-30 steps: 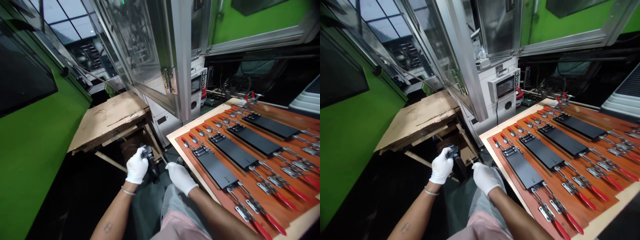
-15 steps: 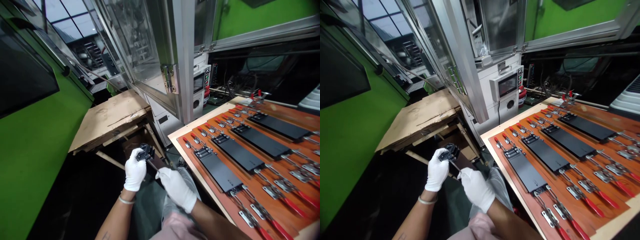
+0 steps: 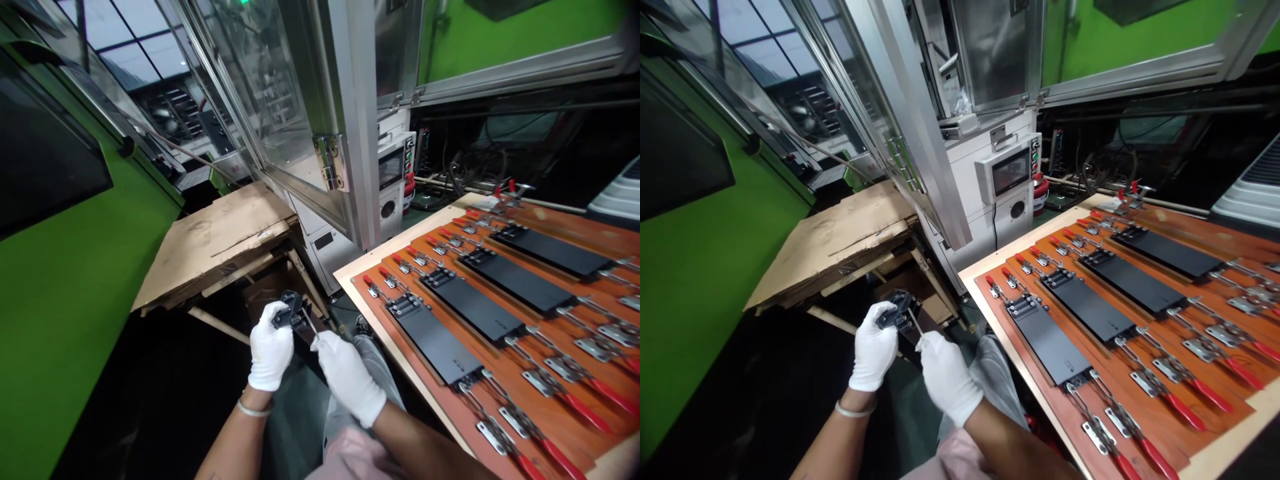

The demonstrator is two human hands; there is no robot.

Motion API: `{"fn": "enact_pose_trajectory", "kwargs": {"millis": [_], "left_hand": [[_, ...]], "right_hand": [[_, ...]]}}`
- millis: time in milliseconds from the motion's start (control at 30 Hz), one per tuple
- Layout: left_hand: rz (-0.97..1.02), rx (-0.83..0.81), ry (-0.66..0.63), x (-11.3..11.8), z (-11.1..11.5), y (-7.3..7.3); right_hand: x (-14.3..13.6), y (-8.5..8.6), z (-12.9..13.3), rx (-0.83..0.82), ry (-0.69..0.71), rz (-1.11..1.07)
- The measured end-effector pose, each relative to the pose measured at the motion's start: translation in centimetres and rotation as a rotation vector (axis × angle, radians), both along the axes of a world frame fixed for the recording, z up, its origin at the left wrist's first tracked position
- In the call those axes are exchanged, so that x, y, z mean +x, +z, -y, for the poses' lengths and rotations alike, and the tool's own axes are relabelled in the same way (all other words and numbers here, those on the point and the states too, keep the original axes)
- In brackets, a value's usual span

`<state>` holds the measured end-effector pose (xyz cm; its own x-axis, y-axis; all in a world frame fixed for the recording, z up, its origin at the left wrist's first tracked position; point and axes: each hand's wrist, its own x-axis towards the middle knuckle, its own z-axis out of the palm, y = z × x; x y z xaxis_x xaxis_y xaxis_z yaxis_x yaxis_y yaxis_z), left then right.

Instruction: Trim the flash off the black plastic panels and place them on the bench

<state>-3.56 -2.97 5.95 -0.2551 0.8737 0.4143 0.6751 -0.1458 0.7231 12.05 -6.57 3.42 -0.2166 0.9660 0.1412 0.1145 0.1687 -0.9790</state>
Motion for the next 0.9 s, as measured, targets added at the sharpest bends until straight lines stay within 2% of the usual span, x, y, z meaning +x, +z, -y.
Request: {"fn": "enact_pose_trajectory", "kwargs": {"millis": [67, 133, 267, 400, 433, 567, 600, 733, 833, 900], "left_hand": [[0.019, 0.014, -0.007, 0.0, 0.0, 0.1], [0.035, 0.017, -0.008, 0.1, 0.1, 0.2], [0.041, 0.016, -0.010, 0.2, 0.0, 0.3], [0.083, 0.047, -0.041, 0.3, -0.2, 0.3], [0.083, 0.047, -0.040, 0.4, -0.2, 0.4], [0.074, 0.034, -0.041, 0.7, 0.0, 0.6], [0.085, 0.036, -0.046, 0.7, 0.0, 0.7], [0.143, 0.042, -0.058, 0.6, -0.1, 0.6], [0.153, 0.033, -0.080, 0.5, 0.2, 0.8], [0.152, 0.031, -0.098, 0.5, 0.6, 1.0]], "right_hand": [[0.0, 0.2, 0.0, 0.076, 0.074, 0.041], [0.0, 0.4, 0.0, 0.079, 0.112, 0.030], [0.0, 0.9, -0.1, 0.021, -0.025, 0.052], [0.1, 1.5, 0.2, 0.095, 0.138, 0.130], [0.2, 1.6, 0.2, 0.085, 0.135, 0.102], [0.3, 1.5, 0.0, 0.022, -0.061, 0.052], [0.3, 1.5, -0.1, 0.034, -0.063, 0.073], [0.6, 1.7, 0.3, 0.134, 0.101, 0.091], [1.3, 2.7, 0.4, 0.095, 0.016, 0.128], [1.8, 3.3, 0.2, 0.065, -0.039, 0.247]]}}
